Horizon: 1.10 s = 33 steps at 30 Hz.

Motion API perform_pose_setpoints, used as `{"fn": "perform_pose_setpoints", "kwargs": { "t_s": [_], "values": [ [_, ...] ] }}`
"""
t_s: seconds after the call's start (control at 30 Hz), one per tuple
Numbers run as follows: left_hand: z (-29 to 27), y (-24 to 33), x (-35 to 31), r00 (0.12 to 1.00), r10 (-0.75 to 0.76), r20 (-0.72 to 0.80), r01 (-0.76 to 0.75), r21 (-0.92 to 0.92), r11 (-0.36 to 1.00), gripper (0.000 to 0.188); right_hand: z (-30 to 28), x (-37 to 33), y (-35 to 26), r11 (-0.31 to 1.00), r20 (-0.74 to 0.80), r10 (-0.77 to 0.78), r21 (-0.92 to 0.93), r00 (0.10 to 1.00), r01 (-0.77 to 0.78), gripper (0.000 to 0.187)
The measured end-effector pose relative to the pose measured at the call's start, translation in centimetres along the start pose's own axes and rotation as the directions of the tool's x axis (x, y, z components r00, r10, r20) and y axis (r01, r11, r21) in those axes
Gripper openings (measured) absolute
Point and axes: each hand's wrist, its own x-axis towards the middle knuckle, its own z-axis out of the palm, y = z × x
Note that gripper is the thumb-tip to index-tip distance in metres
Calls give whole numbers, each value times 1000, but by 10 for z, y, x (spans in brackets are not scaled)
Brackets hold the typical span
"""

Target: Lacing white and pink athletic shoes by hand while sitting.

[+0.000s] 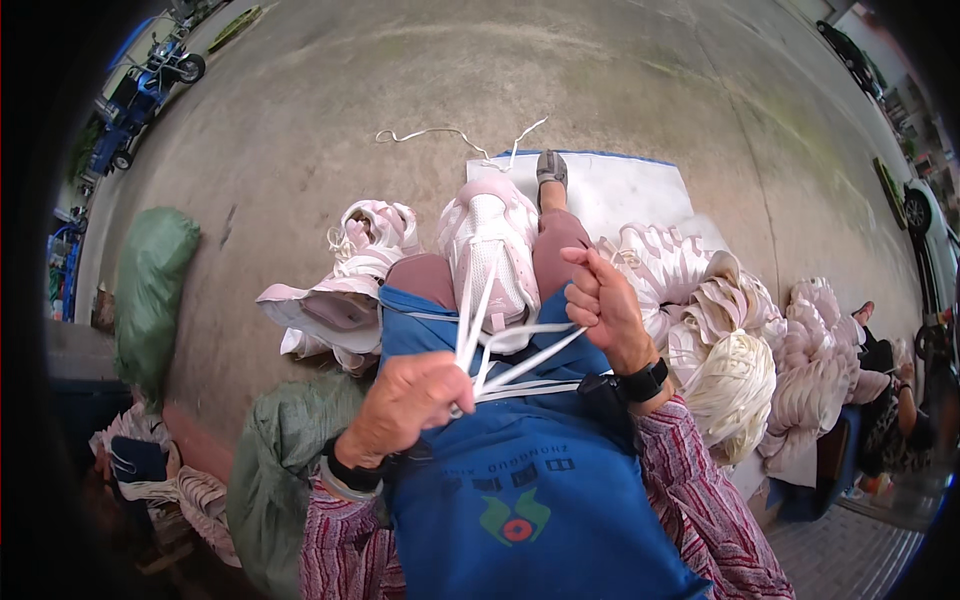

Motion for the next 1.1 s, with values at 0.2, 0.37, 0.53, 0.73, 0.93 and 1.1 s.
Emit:
{"fn": "perform_pose_setpoints", "kwargs": {
  "t_s": [0.2,0.37,0.53,0.73,0.93,1.1],
  "values": [
    [-21,-12,14,931,240,-276,-347,-457,819,37,5,-1,-1,965,123,84,236,989,-112,27],
    [-38,-4,26,921,254,-294,-388,-664,639,36,8,-2,0,973,196,-27,229,980,-19,30],
    [-48,0,23,923,319,-213,-357,-782,511,35,27,-14,-16,868,60,-52,496,997,16,40],
    [-45,9,34,906,309,-290,-386,-864,323,31,6,-23,-31,850,259,-299,511,919,132,32],
    [-47,0,28,918,296,-266,-393,-724,567,34,42,-52,-42,940,90,-318,-100,944,326,17],
    [-53,-11,36,893,318,-318,-444,-735,512,34,44,-65,-60,921,237,-359,-65,903,383,58]
  ]
}}
